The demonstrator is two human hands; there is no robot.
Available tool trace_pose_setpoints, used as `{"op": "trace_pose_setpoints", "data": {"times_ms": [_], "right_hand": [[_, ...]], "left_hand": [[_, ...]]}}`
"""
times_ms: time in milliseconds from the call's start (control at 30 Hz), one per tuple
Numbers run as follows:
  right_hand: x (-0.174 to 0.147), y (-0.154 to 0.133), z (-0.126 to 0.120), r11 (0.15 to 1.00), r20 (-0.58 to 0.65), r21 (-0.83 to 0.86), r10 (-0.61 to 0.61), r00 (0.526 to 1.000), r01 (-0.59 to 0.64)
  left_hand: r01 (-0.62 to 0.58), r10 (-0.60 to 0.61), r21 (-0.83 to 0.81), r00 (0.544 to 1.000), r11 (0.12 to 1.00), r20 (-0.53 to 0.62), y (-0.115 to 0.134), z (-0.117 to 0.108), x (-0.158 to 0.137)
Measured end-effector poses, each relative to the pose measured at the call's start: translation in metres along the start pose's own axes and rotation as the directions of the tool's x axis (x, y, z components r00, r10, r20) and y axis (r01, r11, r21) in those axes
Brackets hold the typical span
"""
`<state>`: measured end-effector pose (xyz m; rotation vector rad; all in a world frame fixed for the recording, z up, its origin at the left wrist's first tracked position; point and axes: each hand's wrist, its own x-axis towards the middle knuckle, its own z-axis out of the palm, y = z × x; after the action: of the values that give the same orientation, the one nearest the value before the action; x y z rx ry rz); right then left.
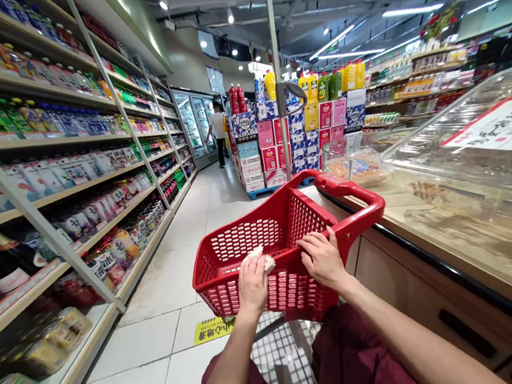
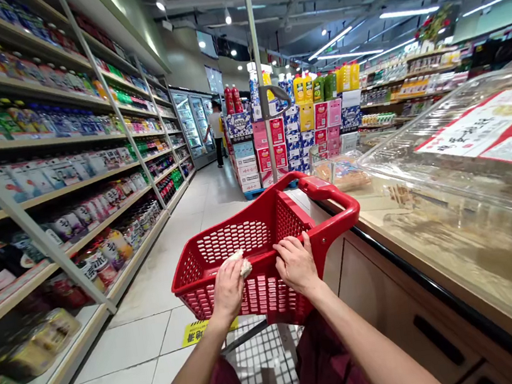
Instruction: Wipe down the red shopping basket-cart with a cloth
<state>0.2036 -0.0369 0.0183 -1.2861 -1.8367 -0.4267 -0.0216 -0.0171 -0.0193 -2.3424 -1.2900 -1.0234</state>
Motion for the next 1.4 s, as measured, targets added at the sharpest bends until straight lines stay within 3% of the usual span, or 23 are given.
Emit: {"op": "trace_pose_setpoints", "data": {"times_ms": [67, 200, 267, 367, 433, 500, 567, 633, 733, 833, 900, 1000, 1033, 1100, 1200, 1267, 1333, 1400], "right_hand": [[0.000, 0.004, -0.002, 1.000, 0.004, 0.002, -0.001, 1.000, 0.001], [0.001, 0.007, -0.003, 1.000, 0.018, 0.010, 0.011, 1.000, -0.011], [0.002, 0.006, -0.001, 1.000, 0.021, 0.012, 0.024, 0.999, -0.024], [0.002, 0.005, 0.001, 1.000, 0.029, 0.006, 0.019, 0.999, -0.019], [0.002, 0.005, 0.001, 1.000, 0.034, 0.001, 0.008, 0.999, -0.008], [0.002, 0.005, 0.001, 1.000, 0.039, 0.005, 0.002, 0.999, -0.002], [0.003, 0.005, 0.001, 1.000, 0.042, 0.012, 0.003, 0.999, -0.003], [0.004, 0.004, 0.002, 1.000, 0.040, 0.012, 0.009, 0.999, -0.009], [0.005, 0.004, 0.004, 1.000, 0.034, -0.001, 0.014, 0.999, -0.014], [0.006, 0.003, 0.006, 1.000, 0.039, -0.021, -0.003, 0.999, 0.004], [0.007, 0.002, 0.007, 0.999, 0.045, -0.029, -0.015, 0.999, 0.016], [0.006, 0.000, 0.010, 0.999, 0.026, -0.034, -0.013, 1.000, 0.014], [0.006, 0.000, 0.010, 0.999, 0.015, -0.037, -0.008, 1.000, 0.009], [0.006, 0.001, 0.011, 0.999, 0.005, -0.042, 0.000, 1.000, 0.000], [0.006, 0.004, 0.009, 0.999, 0.030, -0.043, -0.011, 0.999, 0.012], [0.006, 0.005, 0.007, 0.999, 0.049, -0.039, -0.026, 0.998, 0.028], [0.005, 0.005, 0.006, 0.999, 0.058, -0.032, -0.036, 0.998, 0.037], [0.005, 0.003, 0.006, 0.999, 0.051, -0.030, -0.030, 0.998, 0.031]], "left_hand": [[-0.005, 0.005, 0.018, 1.000, 1.000, 0.017, -0.018, -0.005, -0.010], [0.207, -0.183, 0.133, 0.968, 0.969, -0.170, -0.058, -0.013, -0.032], [0.212, -0.187, 0.137, 0.966, 0.968, -0.176, -0.051, -0.006, -0.029], [0.082, -0.076, 0.081, 0.994, 0.993, -0.076, -0.026, 0.006, -0.016], [0.028, -0.027, 0.048, 0.999, 0.998, -0.035, -0.026, 0.003, -0.014], [0.068, -0.066, 0.049, 0.997, 0.996, -0.042, -0.045, -0.008, -0.020], [0.213, -0.198, 0.095, 0.969, 0.972, -0.147, -0.064, -0.017, -0.030], [0.271, -0.245, 0.121, 0.950, 0.955, -0.195, -0.066, -0.015, -0.032], [0.110, -0.103, 0.093, 0.992, 0.990, -0.077, -0.038, 0.002, -0.020], [0.012, -0.006, 0.094, 0.998, 0.996, -0.058, -0.022, 0.006, -0.013], [0.044, -0.040, 0.103, 0.998, 0.994, -0.048, -0.037, -0.003, -0.020], [0.260, -0.227, 0.151, 0.952, 0.954, -0.207, -0.065, -0.014, -0.037], [0.281, -0.244, 0.164, 0.946, 0.945, -0.215, -0.067, -0.013, -0.039], [0.233, -0.208, 0.170, 0.966, 0.957, -0.153, -0.057, -0.004, -0.036], [0.065, -0.062, 0.142, 0.998, 0.988, -0.029, -0.034, 0.009, -0.025], [0.028, -0.028, 0.131, 1.000, 0.991, 0.002, -0.036, 0.006, -0.024], [0.106, -0.103, 0.141, 0.994, 0.984, -0.030, -0.053, -0.003, -0.029], [0.261, -0.242, 0.159, 0.961, 0.952, -0.132, -0.066, -0.009, -0.034]]}}
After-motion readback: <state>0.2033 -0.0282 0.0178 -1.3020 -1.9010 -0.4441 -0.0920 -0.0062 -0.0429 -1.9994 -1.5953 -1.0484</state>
